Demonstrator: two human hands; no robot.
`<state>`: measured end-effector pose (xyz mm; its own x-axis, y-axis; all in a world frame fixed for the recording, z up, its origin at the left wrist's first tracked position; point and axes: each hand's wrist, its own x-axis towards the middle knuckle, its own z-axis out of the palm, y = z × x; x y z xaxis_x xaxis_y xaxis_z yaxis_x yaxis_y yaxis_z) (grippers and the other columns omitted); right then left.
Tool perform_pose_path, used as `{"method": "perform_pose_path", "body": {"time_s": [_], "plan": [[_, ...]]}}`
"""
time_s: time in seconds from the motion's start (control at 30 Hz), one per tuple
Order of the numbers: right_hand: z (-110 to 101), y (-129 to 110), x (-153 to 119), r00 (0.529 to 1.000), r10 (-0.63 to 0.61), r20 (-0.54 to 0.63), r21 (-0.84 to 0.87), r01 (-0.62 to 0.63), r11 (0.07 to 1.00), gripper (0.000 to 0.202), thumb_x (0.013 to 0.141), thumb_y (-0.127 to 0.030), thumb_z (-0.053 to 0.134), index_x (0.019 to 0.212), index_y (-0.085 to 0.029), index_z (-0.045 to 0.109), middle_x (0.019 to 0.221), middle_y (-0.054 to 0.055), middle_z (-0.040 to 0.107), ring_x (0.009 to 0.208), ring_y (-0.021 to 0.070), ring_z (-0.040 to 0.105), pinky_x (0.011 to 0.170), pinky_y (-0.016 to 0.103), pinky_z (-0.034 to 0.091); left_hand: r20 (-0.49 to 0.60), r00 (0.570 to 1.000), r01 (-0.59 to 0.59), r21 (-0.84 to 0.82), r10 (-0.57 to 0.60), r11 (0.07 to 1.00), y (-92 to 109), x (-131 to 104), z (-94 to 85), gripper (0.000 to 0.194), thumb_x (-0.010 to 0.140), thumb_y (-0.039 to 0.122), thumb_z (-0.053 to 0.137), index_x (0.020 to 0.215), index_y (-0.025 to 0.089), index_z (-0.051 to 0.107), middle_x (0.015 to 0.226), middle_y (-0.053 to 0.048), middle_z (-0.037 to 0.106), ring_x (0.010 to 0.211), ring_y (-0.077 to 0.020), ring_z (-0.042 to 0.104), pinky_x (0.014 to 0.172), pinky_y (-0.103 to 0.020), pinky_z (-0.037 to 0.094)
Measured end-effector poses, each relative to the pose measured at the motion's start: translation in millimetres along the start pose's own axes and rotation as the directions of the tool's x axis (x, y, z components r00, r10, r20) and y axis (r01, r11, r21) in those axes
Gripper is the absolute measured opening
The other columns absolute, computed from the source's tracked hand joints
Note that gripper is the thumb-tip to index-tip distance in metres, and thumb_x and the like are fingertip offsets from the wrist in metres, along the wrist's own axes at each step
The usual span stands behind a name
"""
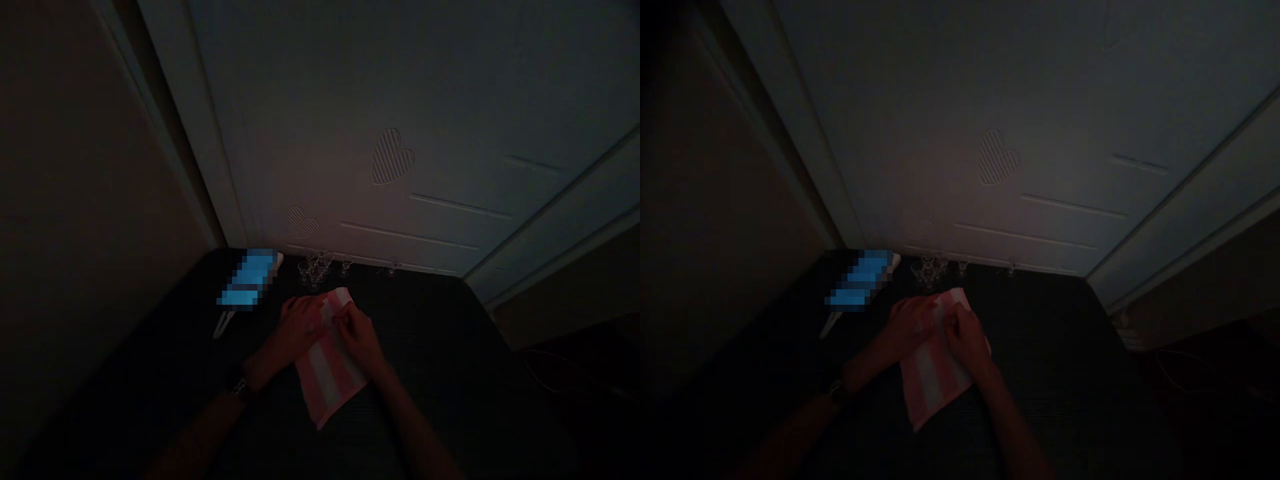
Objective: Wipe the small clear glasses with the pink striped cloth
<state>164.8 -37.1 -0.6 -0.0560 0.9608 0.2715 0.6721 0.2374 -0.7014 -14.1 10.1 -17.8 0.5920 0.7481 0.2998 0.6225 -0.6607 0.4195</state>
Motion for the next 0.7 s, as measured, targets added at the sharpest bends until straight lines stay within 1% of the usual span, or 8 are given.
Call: {"method": "perform_pose_path", "body": {"time_s": [0.1,0.2,0.27,0.33,0.37,0.43,0.57,0.7], "plan": [[-2.6,0.2,2.1,0.998,0.041,-0.037,-0.027,-0.042,0.999,0.010,0.087,-0.024,0.039,0.081,-0.020,0.046,0.074,0.000,0.055,0.069,0.0136,0.051,0.061,0.023,0.035,0.001,1.000,-0.003,-0.003,0.003,1.000,0.0,-0.5,0.1,0.053,0.079,0.027,0.052,0.129,0.022,0.034,0.130,-0.006,0.044,0.120,-0.0238,0.036,0.101,-0.042,0.021],[-2.4,0.2,1.6,0.997,0.012,-0.072,-0.110,-0.020,0.994,0.009,0.087,-0.022,0.039,0.084,-0.019,0.047,0.078,0.002,0.056,0.072,0.0154,0.050,0.065,0.026,0.035,-0.001,1.000,-0.015,-0.009,0.015,1.000,0.0,-1.2,-0.2,0.053,0.080,0.030,0.051,0.130,0.023,0.033,0.131,-0.006,0.044,0.120,-0.0237,0.036,0.101,-0.042,0.020],[0.5,-1.2,0.0,0.998,-0.056,-0.040,-0.144,0.050,0.988,0.009,0.086,-0.019,0.039,0.083,-0.019,0.047,0.079,0.003,0.056,0.074,0.0161,0.050,0.068,0.027,0.035,0.000,1.000,-0.013,-0.014,0.013,1.000,-0.1,-1.3,0.2,0.053,0.080,0.030,0.051,0.130,0.023,0.033,0.131,-0.005,0.044,0.120,-0.0237,0.036,0.101,-0.042,0.021],[3.3,-3.1,-1.2,0.994,-0.111,0.015,-0.123,0.112,0.986,0.010,0.087,-0.018,0.038,0.081,-0.019,0.046,0.077,0.002,0.056,0.074,0.0158,0.050,0.070,0.027,0.036,-0.005,1.000,-0.001,-0.021,0.001,1.000,-0.1,-1.3,0.7,0.053,0.081,0.031,0.051,0.130,0.023,0.033,0.130,-0.006,0.045,0.120,-0.0237,0.036,0.101,-0.042,0.022],[3.8,-3.8,-1.4,0.992,-0.118,0.033,-0.106,0.121,0.987,0.010,0.087,-0.018,0.038,0.080,-0.019,0.046,0.077,0.002,0.056,0.074,0.0156,0.050,0.069,0.026,0.036,-0.008,1.000,0.001,-0.023,-0.001,1.000,0.0,-1.2,0.8,0.052,0.081,0.031,0.051,0.129,0.023,0.033,0.130,-0.006,0.045,0.120,-0.0237,0.037,0.100,-0.042,0.022],[2.7,-4.0,-0.8,0.996,-0.090,0.024,-0.093,0.092,0.991,0.010,0.088,-0.020,0.038,0.081,-0.020,0.045,0.077,0.001,0.056,0.073,0.0154,0.050,0.068,0.026,0.036,-0.014,1.000,0.003,-0.027,-0.003,1.000,0.3,-1.2,0.5,0.053,0.080,0.030,0.052,0.129,0.023,0.034,0.129,-0.006,0.045,0.119,-0.0235,0.037,0.101,-0.041,0.022],[-2.1,-1.5,0.4,0.997,-0.020,-0.069,-0.122,0.011,0.992,0.009,0.088,-0.020,0.038,0.083,-0.019,0.046,0.078,0.002,0.057,0.073,0.0155,0.050,0.070,0.027,0.035,-0.007,1.000,0.013,-0.040,-0.013,0.999,0.0,-1.0,0.0,0.057,0.079,0.030,0.053,0.131,0.023,0.031,0.129,-0.005,0.046,0.119,-0.0236,0.037,0.101,-0.041,0.023],[-0.5,0.1,-0.3,1.000,-0.026,-0.007,-0.052,0.026,0.998,0.008,0.088,-0.023,0.040,0.084,-0.020,0.047,0.080,0.001,0.058,0.080,0.0162,0.050,0.072,0.027,0.036,-0.007,1.000,0.013,-0.033,-0.013,0.999,-2.2,-0.8,2.4,0.055,0.080,0.029,0.052,0.131,0.024,0.032,0.130,-0.005,0.045,0.119,-0.0232,0.037,0.100,-0.040,0.023]]}}
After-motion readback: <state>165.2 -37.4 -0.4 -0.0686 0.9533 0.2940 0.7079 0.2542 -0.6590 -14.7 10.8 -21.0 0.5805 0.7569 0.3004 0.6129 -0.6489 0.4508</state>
